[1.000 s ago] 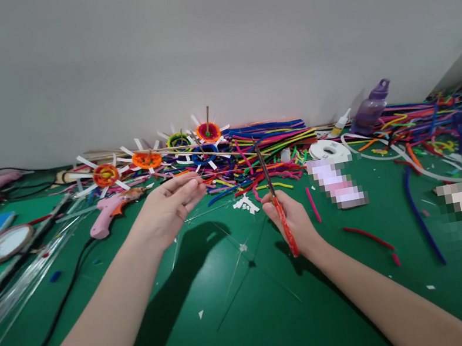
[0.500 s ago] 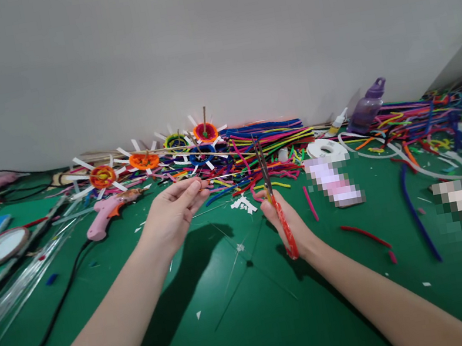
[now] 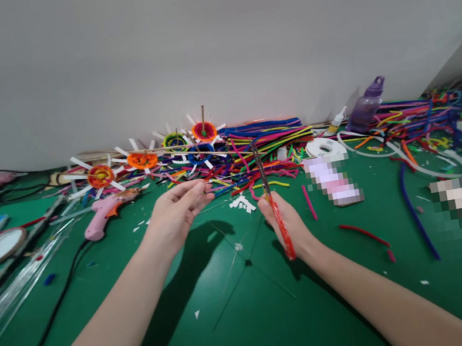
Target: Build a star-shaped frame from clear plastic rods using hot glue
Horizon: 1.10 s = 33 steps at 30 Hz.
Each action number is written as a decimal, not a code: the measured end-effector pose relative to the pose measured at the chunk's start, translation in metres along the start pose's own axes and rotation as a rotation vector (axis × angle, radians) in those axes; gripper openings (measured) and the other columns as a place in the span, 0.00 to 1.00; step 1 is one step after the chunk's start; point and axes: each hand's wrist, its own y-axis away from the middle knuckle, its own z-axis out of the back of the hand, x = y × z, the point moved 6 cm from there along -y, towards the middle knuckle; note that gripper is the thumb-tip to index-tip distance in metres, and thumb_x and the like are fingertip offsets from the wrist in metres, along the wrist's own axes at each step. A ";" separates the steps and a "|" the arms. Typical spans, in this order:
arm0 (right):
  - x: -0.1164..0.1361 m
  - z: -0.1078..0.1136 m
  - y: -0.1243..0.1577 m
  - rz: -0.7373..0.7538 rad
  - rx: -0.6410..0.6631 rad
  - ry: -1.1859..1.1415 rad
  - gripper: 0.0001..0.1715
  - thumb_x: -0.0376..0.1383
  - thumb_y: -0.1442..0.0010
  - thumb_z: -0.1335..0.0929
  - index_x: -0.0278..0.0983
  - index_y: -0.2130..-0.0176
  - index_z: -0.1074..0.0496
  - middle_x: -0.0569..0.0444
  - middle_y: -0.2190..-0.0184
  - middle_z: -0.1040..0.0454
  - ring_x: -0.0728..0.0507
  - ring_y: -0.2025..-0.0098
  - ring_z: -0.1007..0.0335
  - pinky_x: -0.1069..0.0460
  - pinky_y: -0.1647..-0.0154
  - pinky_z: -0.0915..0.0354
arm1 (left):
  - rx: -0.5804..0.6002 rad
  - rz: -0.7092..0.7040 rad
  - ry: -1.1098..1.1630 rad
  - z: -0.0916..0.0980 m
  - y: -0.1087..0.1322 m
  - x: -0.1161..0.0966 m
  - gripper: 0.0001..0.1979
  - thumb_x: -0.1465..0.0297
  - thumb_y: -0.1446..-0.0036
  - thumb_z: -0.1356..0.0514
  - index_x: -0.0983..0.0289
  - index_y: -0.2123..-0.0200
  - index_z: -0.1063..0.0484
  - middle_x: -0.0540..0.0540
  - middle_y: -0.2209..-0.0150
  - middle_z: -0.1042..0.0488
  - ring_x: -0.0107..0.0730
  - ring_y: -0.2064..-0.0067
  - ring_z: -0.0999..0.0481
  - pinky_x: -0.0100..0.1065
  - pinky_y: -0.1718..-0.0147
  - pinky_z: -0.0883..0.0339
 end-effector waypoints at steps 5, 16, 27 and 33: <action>0.003 0.001 0.002 -0.015 -0.023 0.088 0.22 0.55 0.42 0.39 0.39 0.67 0.41 0.60 0.77 0.41 0.49 0.75 0.46 0.53 0.73 0.47 | -0.055 0.078 0.107 0.004 -0.005 0.000 0.16 0.61 0.44 0.44 0.66 0.60 0.28 0.60 0.57 0.25 0.36 0.62 0.22 0.34 0.63 0.26; 0.001 0.000 0.003 0.012 -0.002 0.099 0.19 0.52 0.41 0.38 0.39 0.66 0.42 0.60 0.75 0.39 0.49 0.74 0.44 0.53 0.71 0.44 | -0.212 0.168 0.306 0.018 -0.007 0.012 0.11 0.68 0.44 0.50 0.70 0.68 0.31 0.52 0.75 0.31 0.26 0.75 0.28 0.29 0.73 0.30; 0.003 -0.001 0.002 0.057 0.005 0.003 0.22 0.54 0.41 0.40 0.38 0.66 0.40 0.59 0.76 0.39 0.49 0.75 0.45 0.53 0.75 0.48 | -0.118 0.183 0.342 0.007 -0.002 0.009 0.20 0.61 0.42 0.53 0.70 0.71 0.30 0.51 0.81 0.36 0.23 0.82 0.38 0.28 0.82 0.39; 0.006 -0.002 0.003 0.047 0.020 0.026 0.22 0.54 0.41 0.40 0.38 0.66 0.39 0.58 0.75 0.39 0.50 0.74 0.45 0.53 0.73 0.48 | -0.050 0.017 0.067 -0.007 0.010 -0.006 0.12 0.64 0.54 0.35 0.68 0.70 0.27 0.52 0.73 0.28 0.22 0.75 0.30 0.25 0.74 0.33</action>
